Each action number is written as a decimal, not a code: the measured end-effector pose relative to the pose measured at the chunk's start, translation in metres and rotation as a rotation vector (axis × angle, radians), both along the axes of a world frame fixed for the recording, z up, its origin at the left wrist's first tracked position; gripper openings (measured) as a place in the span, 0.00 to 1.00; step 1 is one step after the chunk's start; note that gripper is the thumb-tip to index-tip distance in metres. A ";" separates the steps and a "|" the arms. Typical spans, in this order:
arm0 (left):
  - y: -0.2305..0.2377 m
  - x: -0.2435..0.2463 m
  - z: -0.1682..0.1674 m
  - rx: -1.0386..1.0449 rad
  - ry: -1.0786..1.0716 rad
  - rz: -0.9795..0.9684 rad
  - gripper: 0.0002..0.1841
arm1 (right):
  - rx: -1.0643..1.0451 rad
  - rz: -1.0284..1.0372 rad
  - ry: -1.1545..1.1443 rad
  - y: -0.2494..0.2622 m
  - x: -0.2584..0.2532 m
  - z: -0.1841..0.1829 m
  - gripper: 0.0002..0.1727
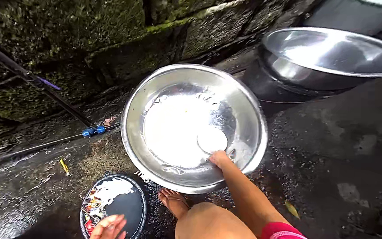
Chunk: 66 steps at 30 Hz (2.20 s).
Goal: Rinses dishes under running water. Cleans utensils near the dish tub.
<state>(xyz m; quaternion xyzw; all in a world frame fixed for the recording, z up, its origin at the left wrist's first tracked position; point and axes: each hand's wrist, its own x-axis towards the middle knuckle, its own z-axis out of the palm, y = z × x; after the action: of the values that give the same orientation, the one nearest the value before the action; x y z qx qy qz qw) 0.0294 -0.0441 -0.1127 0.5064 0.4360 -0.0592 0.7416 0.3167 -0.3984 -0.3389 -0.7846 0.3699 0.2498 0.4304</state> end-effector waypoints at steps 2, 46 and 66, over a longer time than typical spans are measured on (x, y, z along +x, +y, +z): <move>0.005 0.000 -0.009 0.104 0.006 -0.052 0.12 | 0.045 -0.301 -0.089 0.006 0.008 -0.003 0.25; 0.069 0.072 0.097 -0.123 -0.643 0.721 0.39 | -0.227 1.373 -1.777 0.443 -0.095 0.538 0.15; 0.075 0.090 0.089 -0.175 -0.644 0.763 0.38 | 0.740 1.177 -0.336 0.440 -0.099 0.446 0.07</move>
<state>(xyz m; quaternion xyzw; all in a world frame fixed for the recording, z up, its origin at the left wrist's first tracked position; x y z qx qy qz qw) 0.1196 0.0312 -0.0236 0.2394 0.3325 0.3389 0.8469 0.2174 0.0416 0.1069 -0.6845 -0.2949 0.4256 0.5132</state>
